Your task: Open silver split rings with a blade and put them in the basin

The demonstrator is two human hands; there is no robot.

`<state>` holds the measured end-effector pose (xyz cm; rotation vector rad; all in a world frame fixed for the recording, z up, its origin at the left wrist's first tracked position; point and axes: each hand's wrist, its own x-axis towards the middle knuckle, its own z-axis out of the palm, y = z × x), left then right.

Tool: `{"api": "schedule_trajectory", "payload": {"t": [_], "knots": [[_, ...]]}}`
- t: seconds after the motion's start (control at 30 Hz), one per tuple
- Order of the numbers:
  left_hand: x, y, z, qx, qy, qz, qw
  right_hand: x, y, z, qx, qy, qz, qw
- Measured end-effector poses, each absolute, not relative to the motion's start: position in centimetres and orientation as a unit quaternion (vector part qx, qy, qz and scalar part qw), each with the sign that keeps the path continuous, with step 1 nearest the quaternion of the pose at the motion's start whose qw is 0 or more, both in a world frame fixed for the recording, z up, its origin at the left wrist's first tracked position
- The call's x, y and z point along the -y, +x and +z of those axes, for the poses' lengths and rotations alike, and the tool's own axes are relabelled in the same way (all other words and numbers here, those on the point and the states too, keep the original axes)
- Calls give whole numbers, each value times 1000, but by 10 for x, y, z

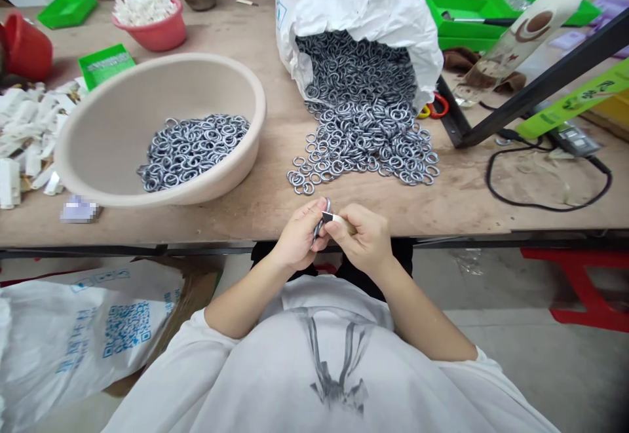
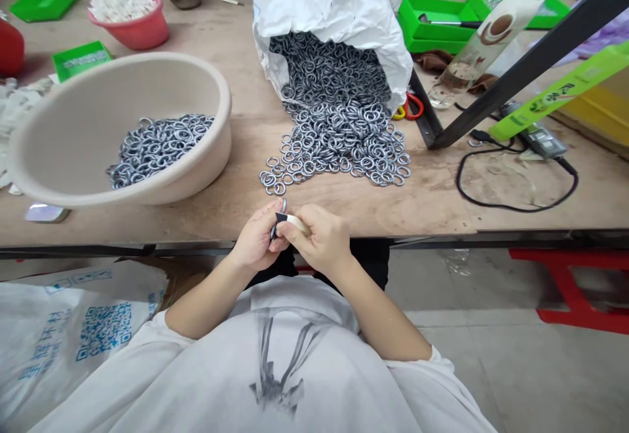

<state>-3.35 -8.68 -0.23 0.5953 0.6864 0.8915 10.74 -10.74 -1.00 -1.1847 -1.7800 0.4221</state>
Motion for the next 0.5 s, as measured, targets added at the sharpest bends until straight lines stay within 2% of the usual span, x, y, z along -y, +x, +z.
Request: {"api": "schedule_trajectory", "payload": {"t": [0.13,0.37,0.43,0.5], "knots": [[87,-33,-1,-324,275,408,808,110,107,-11,734,-500,155,433],[98,-43,1,-295,330,357,822,73,130,-20,637,-604,211,430],[97,-49,0,-309,319,372,815,56,128,-17,669,-609,190,380],[92,-56,-1,-332,305,409,793,41,118,-13,716,-610,166,295]]}}
